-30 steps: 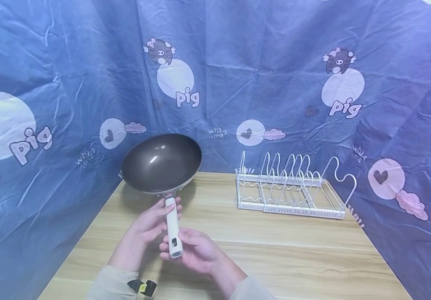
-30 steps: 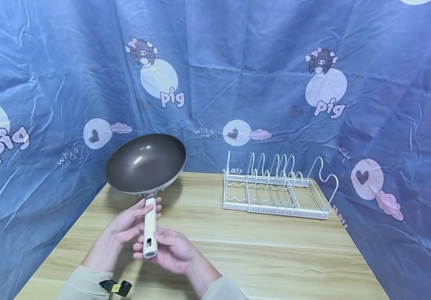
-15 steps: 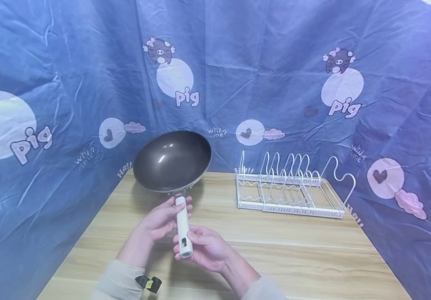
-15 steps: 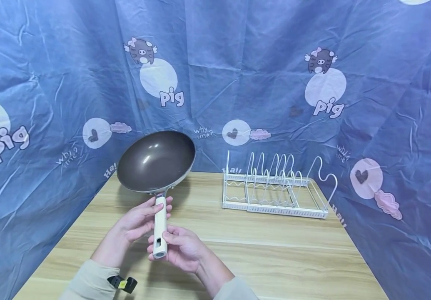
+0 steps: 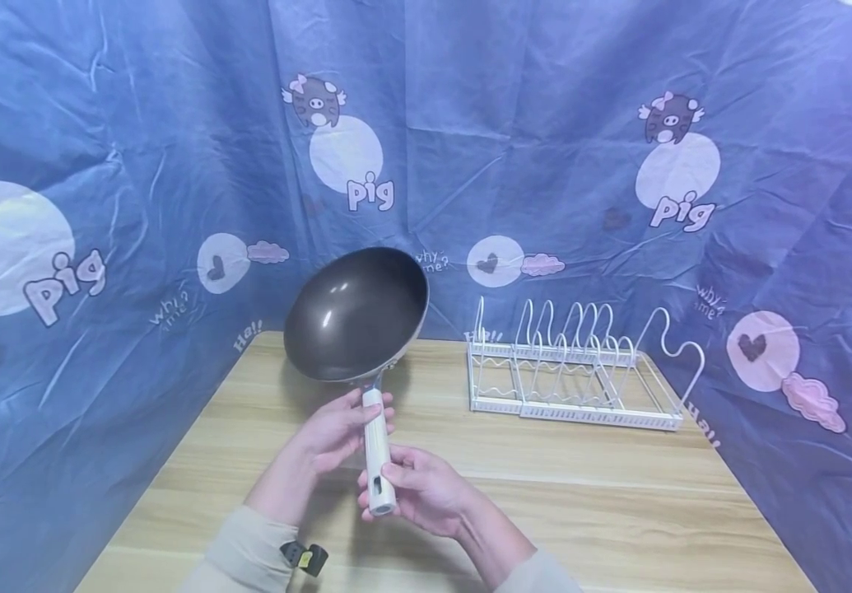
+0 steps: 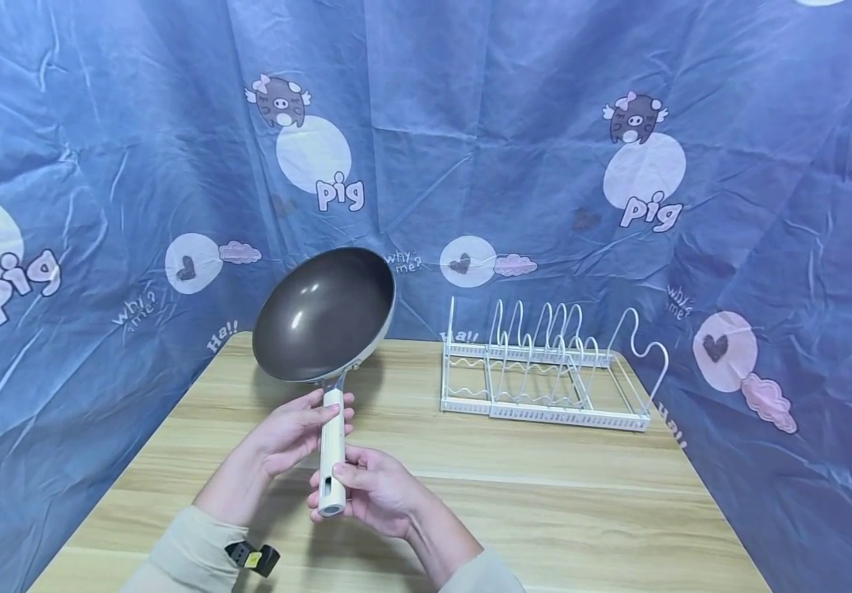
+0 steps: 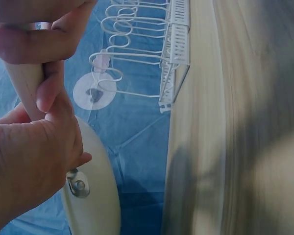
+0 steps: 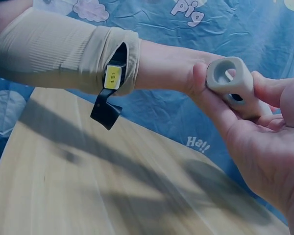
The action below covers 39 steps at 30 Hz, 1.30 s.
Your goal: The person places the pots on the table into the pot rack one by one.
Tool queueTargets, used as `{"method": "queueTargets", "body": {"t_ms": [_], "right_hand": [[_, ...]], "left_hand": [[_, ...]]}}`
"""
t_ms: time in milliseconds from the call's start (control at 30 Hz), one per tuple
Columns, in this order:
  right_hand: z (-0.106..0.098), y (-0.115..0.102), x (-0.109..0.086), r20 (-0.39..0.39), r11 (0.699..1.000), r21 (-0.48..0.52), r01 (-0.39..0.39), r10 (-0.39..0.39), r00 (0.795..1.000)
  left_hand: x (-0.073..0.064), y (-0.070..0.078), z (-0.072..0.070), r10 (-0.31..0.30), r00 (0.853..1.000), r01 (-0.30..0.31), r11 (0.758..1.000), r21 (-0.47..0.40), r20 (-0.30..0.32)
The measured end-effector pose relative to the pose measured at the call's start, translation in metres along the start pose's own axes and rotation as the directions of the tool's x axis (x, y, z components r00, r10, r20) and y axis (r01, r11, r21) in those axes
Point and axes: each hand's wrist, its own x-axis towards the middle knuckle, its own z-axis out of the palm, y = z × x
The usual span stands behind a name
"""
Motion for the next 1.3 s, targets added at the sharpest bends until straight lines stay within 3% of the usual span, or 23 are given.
{"method": "queueTargets", "body": {"t_ms": [133,367,600,767,1000,1300], "right_hand": [[0.001,-0.004,-0.003,-0.045,0.999,-0.037,-0.019,0.018,0.999],[0.005,-0.011,-0.008,-0.054,0.995,-0.099,-0.006,0.001,0.999],[0.012,-0.016,-0.012,-0.185,0.976,-0.200,-0.088,0.050,0.981],[0.018,-0.018,-0.014,-0.252,0.962,-0.252,-0.108,0.043,0.967],[0.022,-0.018,-0.018,-0.325,0.960,-0.254,-0.116,0.029,0.945],[0.016,-0.013,-0.024,-0.381,0.962,-0.240,-0.130,0.030,0.924]], "left_hand": [[0.001,0.003,0.006,0.002,1.000,-0.002,1.000,0.010,-0.014],[0.003,0.002,0.011,0.002,1.000,-0.001,1.000,0.019,-0.025],[0.005,0.001,0.016,-0.006,0.998,0.012,0.995,0.096,-0.057],[0.008,0.000,0.022,-0.017,0.997,0.025,0.993,0.118,-0.070],[0.012,-0.002,0.025,-0.007,0.999,0.010,0.997,0.077,-0.036],[0.013,-0.006,0.027,-0.007,0.998,0.012,0.997,-0.072,0.068]]}}
